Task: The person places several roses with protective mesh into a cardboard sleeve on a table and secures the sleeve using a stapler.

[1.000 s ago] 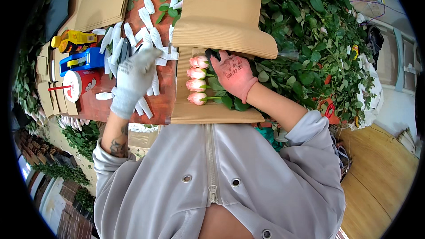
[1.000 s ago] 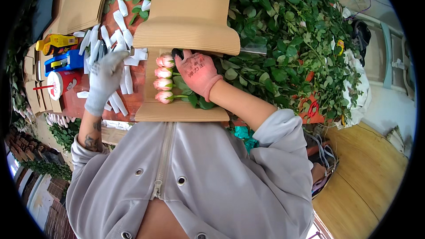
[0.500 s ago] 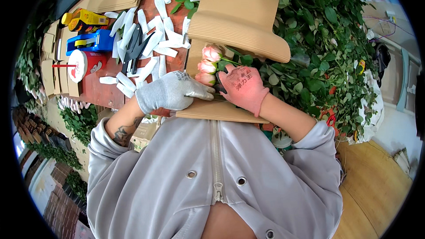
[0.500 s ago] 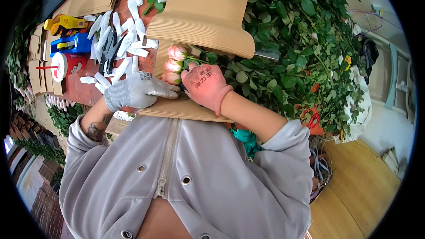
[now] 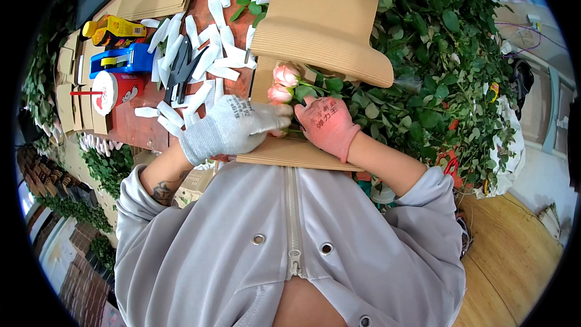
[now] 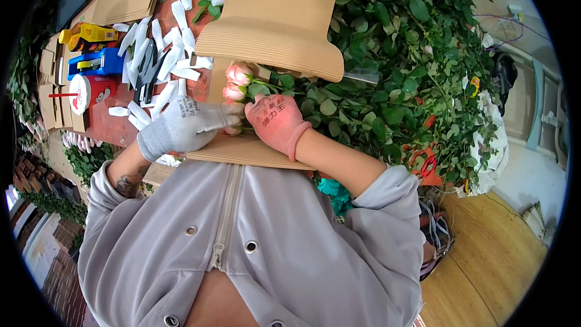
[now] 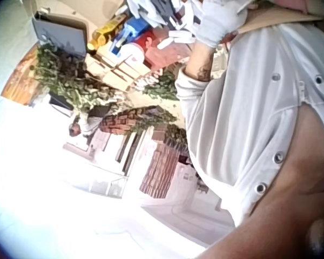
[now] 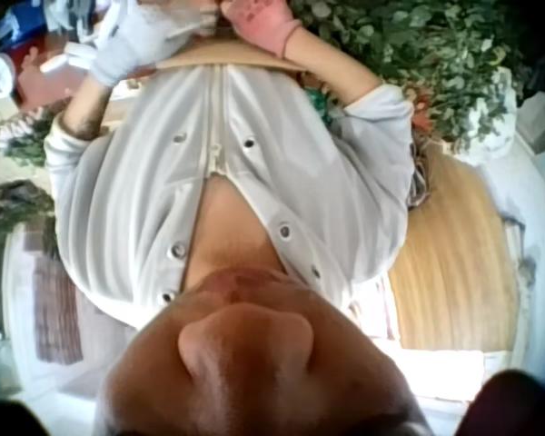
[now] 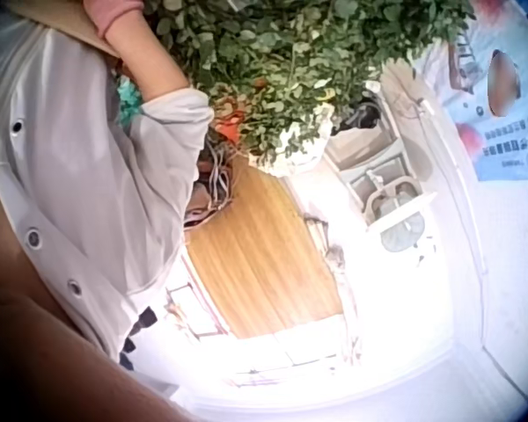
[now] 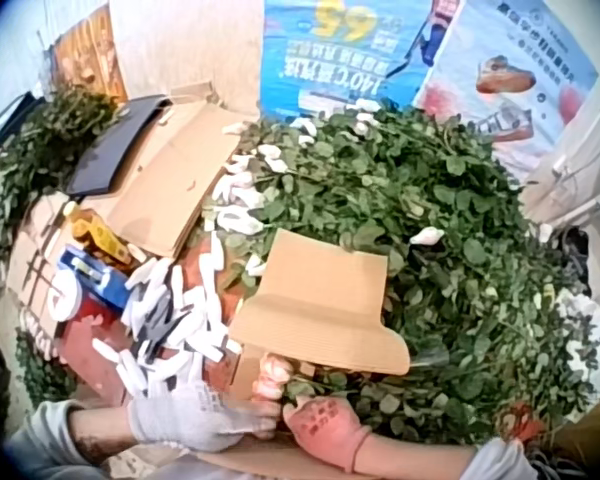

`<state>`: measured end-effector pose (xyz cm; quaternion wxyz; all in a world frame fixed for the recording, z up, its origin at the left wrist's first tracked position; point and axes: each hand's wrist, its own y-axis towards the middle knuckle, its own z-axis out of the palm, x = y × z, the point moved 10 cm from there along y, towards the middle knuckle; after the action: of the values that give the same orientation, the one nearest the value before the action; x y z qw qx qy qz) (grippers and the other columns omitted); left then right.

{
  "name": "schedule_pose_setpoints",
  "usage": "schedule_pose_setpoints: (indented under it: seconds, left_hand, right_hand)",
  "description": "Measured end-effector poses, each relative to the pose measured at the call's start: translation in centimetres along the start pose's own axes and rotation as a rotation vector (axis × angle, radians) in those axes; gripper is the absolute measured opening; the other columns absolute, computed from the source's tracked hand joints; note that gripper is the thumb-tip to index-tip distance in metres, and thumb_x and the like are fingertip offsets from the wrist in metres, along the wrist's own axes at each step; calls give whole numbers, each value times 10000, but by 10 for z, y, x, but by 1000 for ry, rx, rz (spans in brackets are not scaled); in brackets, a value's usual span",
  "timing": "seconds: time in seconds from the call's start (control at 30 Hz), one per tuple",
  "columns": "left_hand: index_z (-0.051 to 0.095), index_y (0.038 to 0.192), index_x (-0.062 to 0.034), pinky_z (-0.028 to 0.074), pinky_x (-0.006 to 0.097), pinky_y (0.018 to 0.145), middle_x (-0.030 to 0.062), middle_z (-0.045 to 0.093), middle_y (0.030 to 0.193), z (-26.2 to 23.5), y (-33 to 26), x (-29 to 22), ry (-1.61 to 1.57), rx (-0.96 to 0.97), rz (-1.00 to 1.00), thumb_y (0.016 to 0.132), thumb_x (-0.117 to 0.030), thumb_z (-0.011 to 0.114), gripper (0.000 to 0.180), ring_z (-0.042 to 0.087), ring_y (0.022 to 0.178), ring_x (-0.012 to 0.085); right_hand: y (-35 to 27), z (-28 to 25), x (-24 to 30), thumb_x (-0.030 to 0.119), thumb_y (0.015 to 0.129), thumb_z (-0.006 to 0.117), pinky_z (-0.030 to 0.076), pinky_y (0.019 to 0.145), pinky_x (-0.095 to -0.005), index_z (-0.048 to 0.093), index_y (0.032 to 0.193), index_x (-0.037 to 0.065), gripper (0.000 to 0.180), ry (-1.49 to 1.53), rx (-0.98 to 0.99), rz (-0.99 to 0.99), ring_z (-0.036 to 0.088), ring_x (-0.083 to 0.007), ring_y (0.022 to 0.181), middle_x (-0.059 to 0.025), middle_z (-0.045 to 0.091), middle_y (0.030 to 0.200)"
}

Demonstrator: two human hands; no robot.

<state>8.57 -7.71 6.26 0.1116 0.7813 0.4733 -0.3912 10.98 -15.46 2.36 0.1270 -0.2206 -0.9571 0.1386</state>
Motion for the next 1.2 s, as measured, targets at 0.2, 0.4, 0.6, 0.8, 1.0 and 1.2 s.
schedule_pose_setpoints:
  seconds: [0.2, 0.4, 0.6, 0.8, 1.0, 1.2]
  left_hand:
    - [580, 1245, -166, 526, 341, 725, 28, 676, 1067, 7, 0, 10, 82, -55, -9, 763, -113, 516, 488, 670, 883, 218]
    - [598, 1220, -180, 523, 338, 673, 11, 672, 1084, 2, -3, 5, 86, -97, 42, 751, -96, 517, 484, 674, 833, 213]
    - [617, 1177, -184, 522, 336, 626, 35, 670, 1092, -1, 1, 7, 199, -147, 15, 779, -128, 526, 412, 678, 757, 206]
    - [620, 1172, -195, 512, 346, 586, 71, 639, 1163, 7, -1, 8, 291, -114, 11, 794, -132, 511, 399, 677, 730, 216]
    - [577, 1228, -88, 514, 389, 704, 108, 591, 1247, -15, 8, -14, 329, -220, 187, 741, -80, 552, 487, 657, 915, 271]
    - [519, 1265, -44, 436, 447, 928, 211, 537, 1268, -2, 35, 29, 256, -124, 9, 745, -4, 498, 522, 557, 1091, 375]
  right_hand:
    - [2, -33, -19, 314, 764, 659, 485, 628, -383, 537, 895, 86, 290, 58, -59, 130, 619, -253, 787, -88, 569, 890]
    - [10, 0, -19, 263, 789, 617, 489, 593, -371, 544, 883, 80, 218, -104, 60, 129, 623, -253, 729, -92, 585, 861]
    - [12, 3, -22, 236, 787, 602, 490, 592, -376, 548, 878, 76, 192, -72, 18, 119, 623, -252, 718, -92, 583, 833]
    - [10, -30, -23, 275, 766, 635, 491, 620, -384, 532, 909, 61, 277, 22, -25, 164, 630, -265, 743, -118, 593, 918]
    - [11, -5, -60, 164, 893, 479, 420, 477, -273, 478, 873, 51, 115, 587, -511, 92, 477, -177, 493, -75, 460, 670]
    - [5, -29, -39, 263, 815, 548, 480, 672, -367, 558, 1049, 24, 334, 9, -282, 110, 594, -277, 835, -117, 594, 962]
